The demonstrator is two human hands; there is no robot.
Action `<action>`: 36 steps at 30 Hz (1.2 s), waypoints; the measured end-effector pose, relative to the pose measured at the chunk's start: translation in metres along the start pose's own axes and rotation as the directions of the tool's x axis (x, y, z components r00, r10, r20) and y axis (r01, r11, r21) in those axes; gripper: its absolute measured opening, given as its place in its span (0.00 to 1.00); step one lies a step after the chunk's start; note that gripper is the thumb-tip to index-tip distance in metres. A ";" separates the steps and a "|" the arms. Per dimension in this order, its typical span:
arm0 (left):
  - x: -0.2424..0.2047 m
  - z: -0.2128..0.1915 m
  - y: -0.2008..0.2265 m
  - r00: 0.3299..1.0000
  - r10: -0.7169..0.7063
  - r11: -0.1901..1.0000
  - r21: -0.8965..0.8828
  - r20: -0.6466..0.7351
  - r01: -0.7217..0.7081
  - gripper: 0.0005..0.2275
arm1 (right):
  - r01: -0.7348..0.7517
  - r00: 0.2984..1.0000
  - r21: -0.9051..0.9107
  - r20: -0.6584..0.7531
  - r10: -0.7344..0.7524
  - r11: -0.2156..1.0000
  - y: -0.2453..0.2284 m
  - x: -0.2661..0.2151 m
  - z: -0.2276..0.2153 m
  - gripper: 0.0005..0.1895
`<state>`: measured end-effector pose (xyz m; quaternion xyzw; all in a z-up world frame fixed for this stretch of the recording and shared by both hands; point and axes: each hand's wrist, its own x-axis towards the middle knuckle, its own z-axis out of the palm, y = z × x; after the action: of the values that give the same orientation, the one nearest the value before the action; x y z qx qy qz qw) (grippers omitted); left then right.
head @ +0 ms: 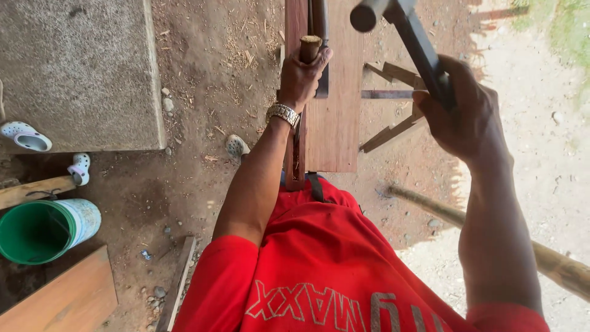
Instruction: Using a hammer to secure or shape wooden pieces for furniture construction.
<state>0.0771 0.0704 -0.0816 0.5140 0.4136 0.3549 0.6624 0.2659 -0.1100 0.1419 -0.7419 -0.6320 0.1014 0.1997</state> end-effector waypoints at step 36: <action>0.002 -0.002 -0.033 0.991 -0.123 0.992 0.011 -0.044 0.123 0.17 | -0.333 0.897 -0.064 0.286 0.337 0.941 0.060 0.140 0.075 0.20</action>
<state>0.0779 0.0657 -0.1148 0.4842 0.4610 0.3216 0.6705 0.3145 0.0327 0.0634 -0.8177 -0.5180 0.2384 0.0785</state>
